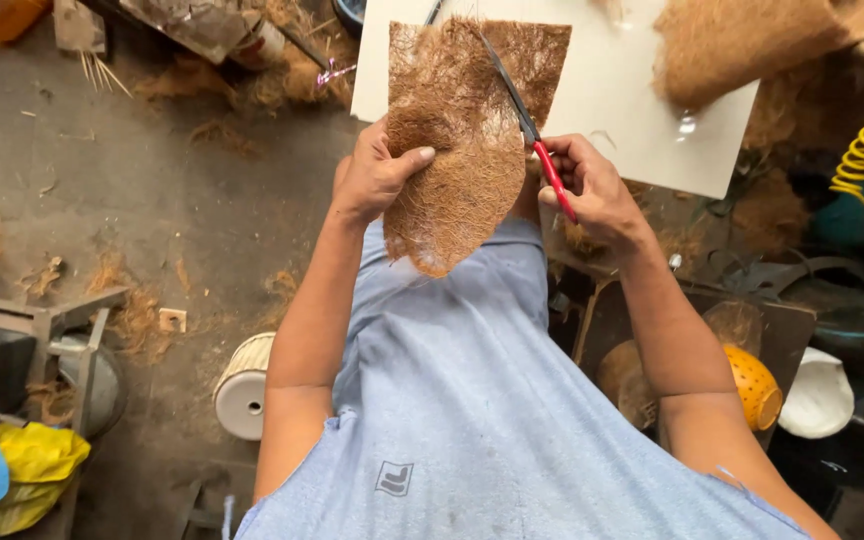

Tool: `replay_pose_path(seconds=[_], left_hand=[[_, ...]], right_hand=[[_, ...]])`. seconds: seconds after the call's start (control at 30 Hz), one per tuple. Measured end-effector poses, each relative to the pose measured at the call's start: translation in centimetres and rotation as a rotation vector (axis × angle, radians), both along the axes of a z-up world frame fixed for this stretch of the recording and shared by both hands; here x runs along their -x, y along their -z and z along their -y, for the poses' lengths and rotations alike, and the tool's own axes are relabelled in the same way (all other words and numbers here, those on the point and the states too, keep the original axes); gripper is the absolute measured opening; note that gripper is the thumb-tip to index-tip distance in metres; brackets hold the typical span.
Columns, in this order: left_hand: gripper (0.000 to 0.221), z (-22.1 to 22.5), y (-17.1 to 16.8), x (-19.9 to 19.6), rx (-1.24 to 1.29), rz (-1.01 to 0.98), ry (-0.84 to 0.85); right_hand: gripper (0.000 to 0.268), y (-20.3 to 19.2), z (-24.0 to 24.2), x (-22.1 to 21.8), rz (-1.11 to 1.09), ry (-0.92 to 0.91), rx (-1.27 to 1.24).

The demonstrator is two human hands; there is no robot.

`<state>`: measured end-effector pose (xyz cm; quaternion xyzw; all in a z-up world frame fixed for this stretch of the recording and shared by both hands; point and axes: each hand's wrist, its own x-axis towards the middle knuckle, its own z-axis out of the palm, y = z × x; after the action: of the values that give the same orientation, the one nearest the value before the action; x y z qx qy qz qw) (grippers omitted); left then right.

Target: Cutting and trimming shapes from coconut fiber mats using scissors.

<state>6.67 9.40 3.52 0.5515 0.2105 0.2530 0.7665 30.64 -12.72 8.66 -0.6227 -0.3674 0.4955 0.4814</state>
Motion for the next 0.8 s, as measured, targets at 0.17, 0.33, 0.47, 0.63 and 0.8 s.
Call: replay_pose_path(seconds=[0.17, 0.33, 0.47, 0.63, 0.8], left_hand=[[0.035, -1.5, 1.4, -3.1, 0.046, 0.110, -0.008], [0.033, -3.2, 2.6, -4.6, 0.103, 0.091, 0.006], [0.034, -4.3, 2.8, -6.1, 0.137, 0.076, 0.008], [0.037, -5.7, 3.9, -7.3, 0.186, 0.038, 0.004], [0.037, -7.1, 4.9, -8.5, 0.175, -0.012, 0.007]], right_hand=[[0.077, 3.8, -1.0, -3.7, -0.019, 0.008, -0.012], [0.073, 3.5, -3.0, -4.8, 0.016, 0.008, -0.015], [0.072, 5.3, -4.7, -6.7, 0.002, -0.011, 0.022], [0.078, 5.8, -6.7, -8.2, -0.051, -0.027, 0.018], [0.075, 6.4, -8.0, -9.8, -0.051, -0.052, 0.033]])
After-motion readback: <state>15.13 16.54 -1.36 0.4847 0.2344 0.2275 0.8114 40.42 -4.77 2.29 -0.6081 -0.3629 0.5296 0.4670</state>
